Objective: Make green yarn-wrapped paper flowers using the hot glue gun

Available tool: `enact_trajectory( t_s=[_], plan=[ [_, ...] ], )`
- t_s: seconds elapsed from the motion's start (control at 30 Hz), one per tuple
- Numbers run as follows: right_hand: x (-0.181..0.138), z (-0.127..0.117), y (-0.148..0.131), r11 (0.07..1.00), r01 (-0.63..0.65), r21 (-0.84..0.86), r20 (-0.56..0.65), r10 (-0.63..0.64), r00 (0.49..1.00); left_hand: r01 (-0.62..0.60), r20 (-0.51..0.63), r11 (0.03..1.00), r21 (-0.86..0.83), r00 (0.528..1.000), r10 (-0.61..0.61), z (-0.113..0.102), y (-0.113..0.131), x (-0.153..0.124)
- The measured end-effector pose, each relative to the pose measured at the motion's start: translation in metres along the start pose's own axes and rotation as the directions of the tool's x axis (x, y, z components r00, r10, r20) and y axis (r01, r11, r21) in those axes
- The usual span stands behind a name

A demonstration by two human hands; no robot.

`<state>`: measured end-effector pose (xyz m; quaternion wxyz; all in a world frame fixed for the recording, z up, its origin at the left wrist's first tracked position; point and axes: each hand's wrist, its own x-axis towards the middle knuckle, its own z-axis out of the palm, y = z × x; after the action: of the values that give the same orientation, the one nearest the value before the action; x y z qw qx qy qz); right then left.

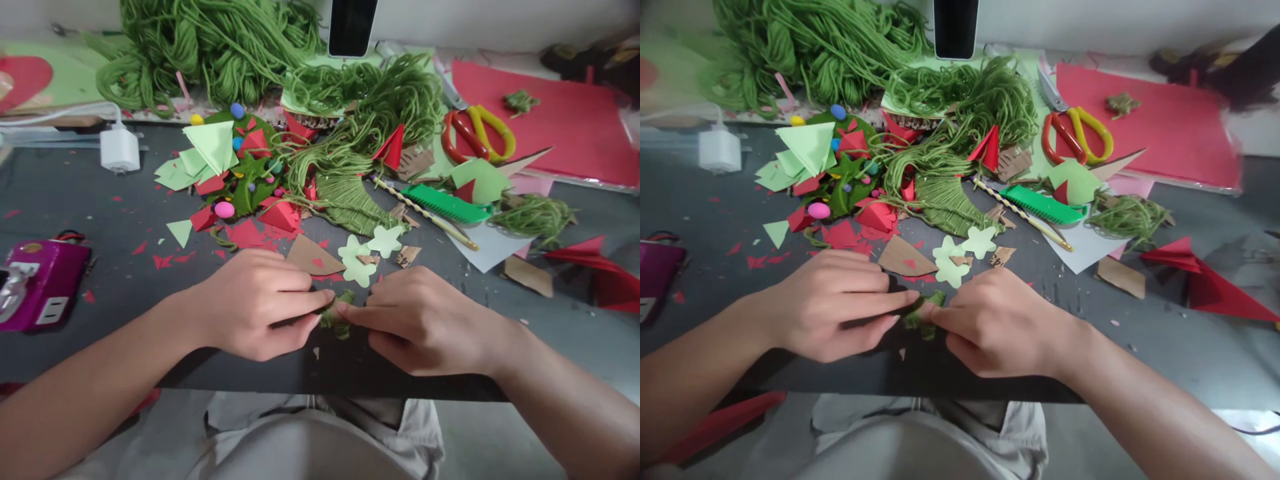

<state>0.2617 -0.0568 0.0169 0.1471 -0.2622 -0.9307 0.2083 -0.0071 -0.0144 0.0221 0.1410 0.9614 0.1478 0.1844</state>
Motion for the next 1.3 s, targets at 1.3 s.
enact_trajectory(
  t_s=[1.3],
  plan=[
    [-0.003,-0.002,0.018,0.977,-0.034,0.211,-0.018,0.039,0.999,0.067,0.078,0.989,0.128,0.994,-0.077,0.008,0.003,-0.005]
  ],
)
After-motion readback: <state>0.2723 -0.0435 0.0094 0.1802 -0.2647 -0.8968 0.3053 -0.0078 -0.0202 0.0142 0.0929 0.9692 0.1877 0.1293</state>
